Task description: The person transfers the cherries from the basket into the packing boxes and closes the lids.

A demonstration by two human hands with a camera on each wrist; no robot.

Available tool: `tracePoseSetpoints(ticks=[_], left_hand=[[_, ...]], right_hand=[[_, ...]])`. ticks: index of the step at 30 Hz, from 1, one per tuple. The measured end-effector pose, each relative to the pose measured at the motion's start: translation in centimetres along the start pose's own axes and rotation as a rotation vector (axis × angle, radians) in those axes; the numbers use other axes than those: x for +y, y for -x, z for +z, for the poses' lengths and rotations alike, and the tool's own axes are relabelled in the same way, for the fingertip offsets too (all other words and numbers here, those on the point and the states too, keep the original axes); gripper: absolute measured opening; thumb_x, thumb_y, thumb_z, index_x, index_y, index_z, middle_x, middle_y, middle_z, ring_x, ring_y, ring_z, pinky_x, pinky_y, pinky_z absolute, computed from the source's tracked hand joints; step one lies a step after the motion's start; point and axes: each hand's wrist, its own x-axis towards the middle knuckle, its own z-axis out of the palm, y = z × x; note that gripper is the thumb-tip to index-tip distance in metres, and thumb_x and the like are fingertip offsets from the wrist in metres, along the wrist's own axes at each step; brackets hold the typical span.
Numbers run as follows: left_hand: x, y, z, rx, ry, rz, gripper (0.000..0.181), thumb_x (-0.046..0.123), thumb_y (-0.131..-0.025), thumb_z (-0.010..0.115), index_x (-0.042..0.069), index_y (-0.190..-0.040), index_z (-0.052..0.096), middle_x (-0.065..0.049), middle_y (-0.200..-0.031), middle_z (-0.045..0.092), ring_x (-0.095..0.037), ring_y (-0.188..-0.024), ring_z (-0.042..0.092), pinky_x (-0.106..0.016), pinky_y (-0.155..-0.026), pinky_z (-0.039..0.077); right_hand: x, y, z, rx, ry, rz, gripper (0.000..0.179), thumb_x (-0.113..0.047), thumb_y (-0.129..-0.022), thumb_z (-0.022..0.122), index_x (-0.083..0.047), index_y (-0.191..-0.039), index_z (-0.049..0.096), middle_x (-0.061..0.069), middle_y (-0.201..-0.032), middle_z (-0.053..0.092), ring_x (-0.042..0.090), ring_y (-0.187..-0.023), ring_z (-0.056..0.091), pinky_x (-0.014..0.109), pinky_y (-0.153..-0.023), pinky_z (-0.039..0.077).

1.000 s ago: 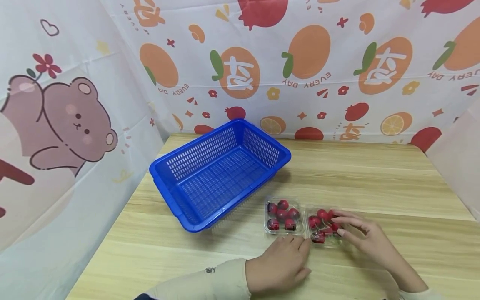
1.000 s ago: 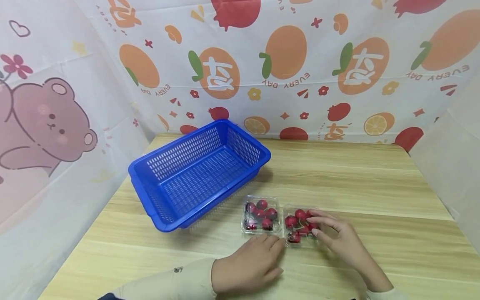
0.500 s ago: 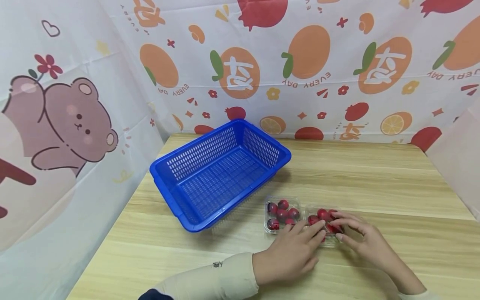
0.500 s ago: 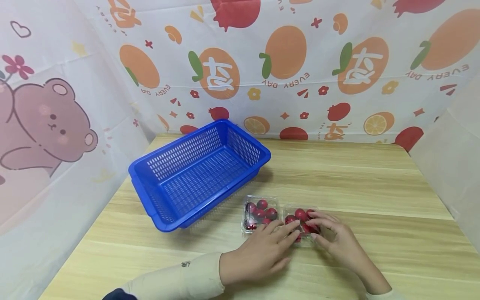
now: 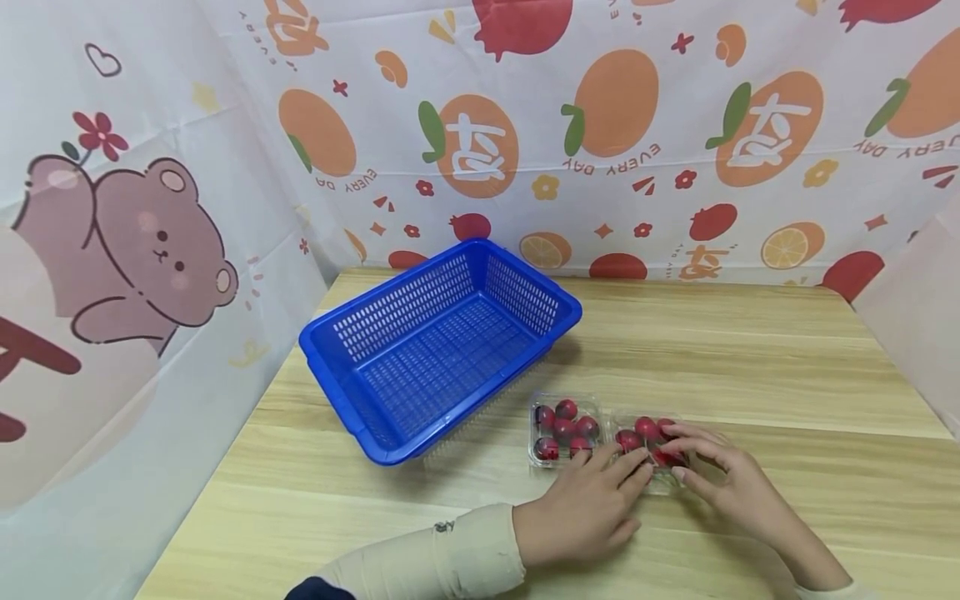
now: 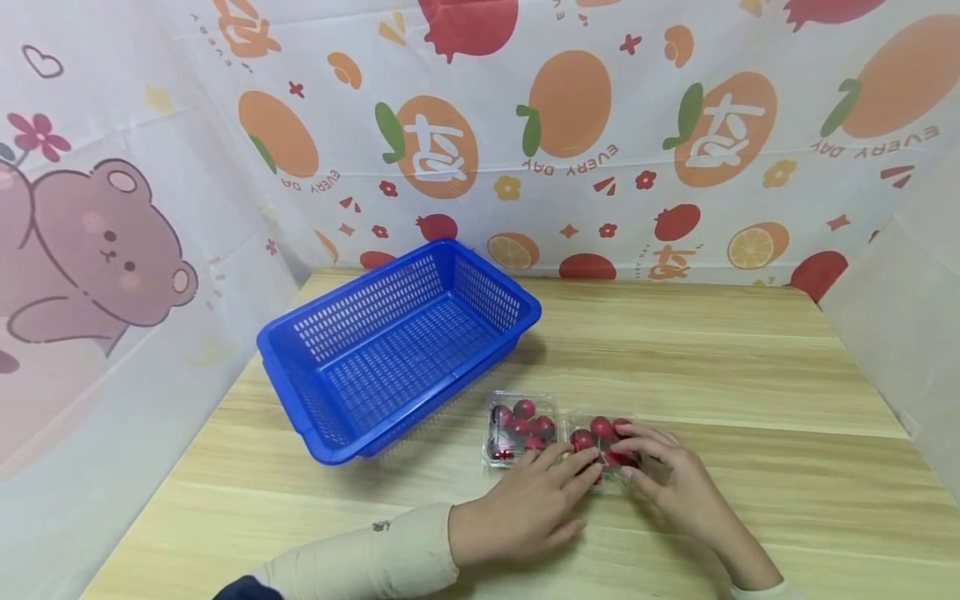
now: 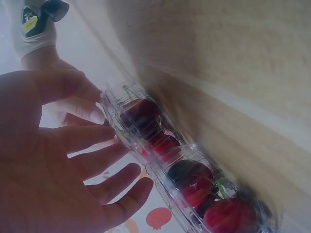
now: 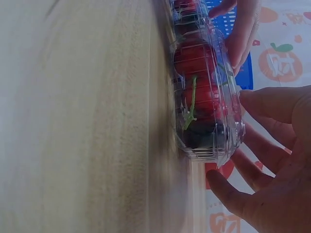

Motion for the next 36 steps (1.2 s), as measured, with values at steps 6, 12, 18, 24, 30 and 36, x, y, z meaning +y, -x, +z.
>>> tracePoseSetpoints(ticks=[6, 12, 18, 24, 30, 36], left_hand=[[0.1, 0.0, 0.1, 0.007, 0.003, -0.003, 0.061, 0.049, -0.095, 0.05, 0.019, -0.147, 0.039, 0.003, -0.153, 0.032, -0.017, -0.135, 0.034, -0.035, -0.095, 0.042], [0.2, 0.0, 0.2, 0.001, 0.036, -0.02, 0.059, 0.048, -0.096, 0.049, 0.02, -0.147, 0.039, 0.004, -0.153, 0.033, -0.016, -0.137, 0.034, -0.037, -0.097, 0.042], [0.3, 0.1, 0.2, 0.0, 0.03, -0.024, 0.059, 0.048, -0.096, 0.049, 0.02, -0.146, 0.04, 0.004, -0.153, 0.033, -0.016, -0.136, 0.035, -0.037, -0.097, 0.041], [0.2, 0.1, 0.1, -0.004, 0.013, -0.01, 0.059, 0.048, -0.096, 0.049, 0.02, -0.146, 0.039, 0.004, -0.152, 0.033, -0.015, -0.135, 0.036, -0.034, -0.096, 0.042], [0.1, -0.2, 0.1, 0.007, -0.012, -0.006, 0.058, 0.048, -0.096, 0.048, 0.02, -0.146, 0.04, 0.005, -0.152, 0.034, -0.013, -0.134, 0.037, -0.033, -0.095, 0.042], [0.2, -0.3, -0.1, 0.005, -0.02, -0.021, 0.058, 0.048, -0.096, 0.049, 0.021, -0.146, 0.04, 0.006, -0.151, 0.035, -0.013, -0.134, 0.038, -0.034, -0.097, 0.041]], right_hand=[[-0.5, 0.2, 0.0, 0.01, 0.009, 0.08, 0.032, -0.004, -0.084, 0.07, -0.018, -0.113, 0.066, 0.012, -0.134, 0.053, -0.01, -0.126, 0.034, 0.009, -0.099, 0.029], [-1.2, 1.2, -0.7, 0.039, -0.083, 0.371, 0.036, -0.022, -0.099, 0.052, -0.008, -0.133, 0.051, 0.015, -0.139, 0.045, -0.013, -0.116, 0.035, 0.027, -0.094, 0.047], [-0.2, 2.4, -1.3, -0.054, -0.367, 0.681, 0.055, -0.025, -0.103, 0.044, 0.009, -0.14, 0.024, 0.028, -0.135, 0.04, -0.003, -0.102, 0.051, 0.022, -0.085, 0.051], [0.9, 3.2, -1.5, -0.216, -0.635, 0.744, 0.057, -0.015, -0.103, 0.039, 0.016, -0.137, 0.005, 0.022, -0.123, 0.048, 0.012, -0.1, 0.061, 0.029, -0.086, 0.053], [1.5, 3.3, -1.5, -0.254, -0.728, 0.714, 0.06, -0.011, -0.101, 0.045, 0.016, -0.136, 0.005, 0.015, -0.118, 0.051, 0.014, -0.1, 0.062, 0.029, -0.088, 0.052], [1.9, 3.1, -1.8, -0.257, -0.827, 0.698, 0.058, -0.007, -0.1, 0.046, 0.016, -0.134, 0.005, 0.009, -0.114, 0.056, 0.015, -0.101, 0.063, 0.029, -0.09, 0.051]])
